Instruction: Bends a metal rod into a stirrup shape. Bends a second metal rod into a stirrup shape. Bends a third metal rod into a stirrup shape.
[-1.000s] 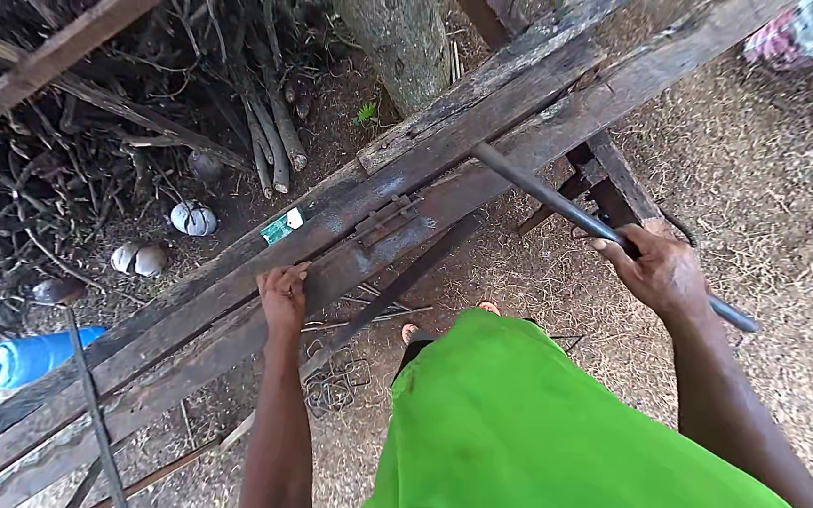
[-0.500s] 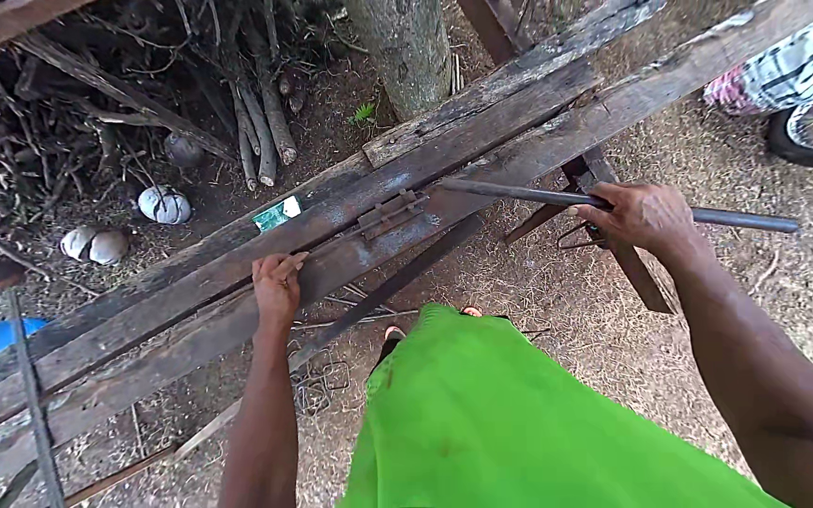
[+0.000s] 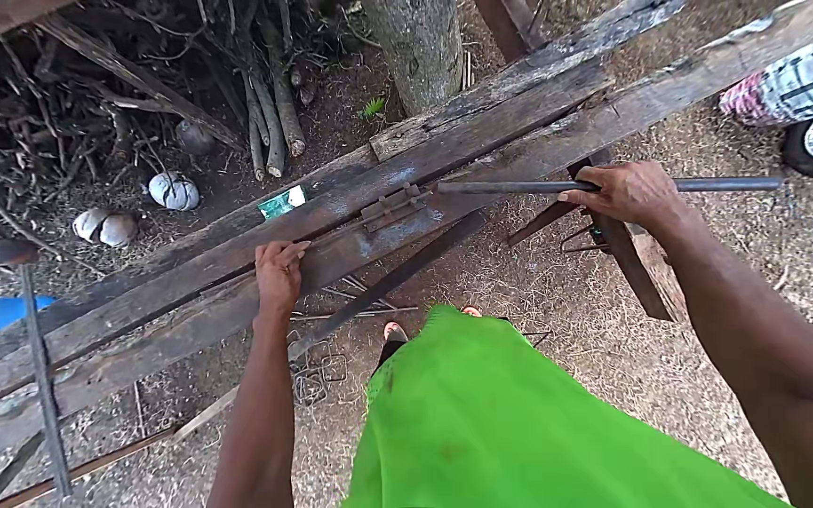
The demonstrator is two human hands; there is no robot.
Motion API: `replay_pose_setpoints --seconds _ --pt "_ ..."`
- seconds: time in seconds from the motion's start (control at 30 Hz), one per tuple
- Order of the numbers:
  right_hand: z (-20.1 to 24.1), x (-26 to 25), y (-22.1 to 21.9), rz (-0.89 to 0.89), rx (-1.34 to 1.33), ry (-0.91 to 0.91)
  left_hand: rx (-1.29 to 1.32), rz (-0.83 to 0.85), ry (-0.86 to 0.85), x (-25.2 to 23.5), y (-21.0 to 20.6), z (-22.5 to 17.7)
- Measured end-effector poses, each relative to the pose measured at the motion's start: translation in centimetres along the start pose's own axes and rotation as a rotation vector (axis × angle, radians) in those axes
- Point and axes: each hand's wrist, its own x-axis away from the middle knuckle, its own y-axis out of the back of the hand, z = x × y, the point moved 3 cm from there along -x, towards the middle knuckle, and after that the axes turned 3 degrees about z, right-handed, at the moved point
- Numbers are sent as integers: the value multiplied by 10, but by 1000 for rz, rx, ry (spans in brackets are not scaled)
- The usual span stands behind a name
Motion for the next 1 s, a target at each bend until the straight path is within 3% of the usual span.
replay_pose_setpoints --seconds 0.67,1.0 --pt "4 -35 -3 -15 -7 115 -4 -29 -15 2 -4 4" --pt "39 10 -48 40 -171 -114 -22 -28 -46 -36 6 12"
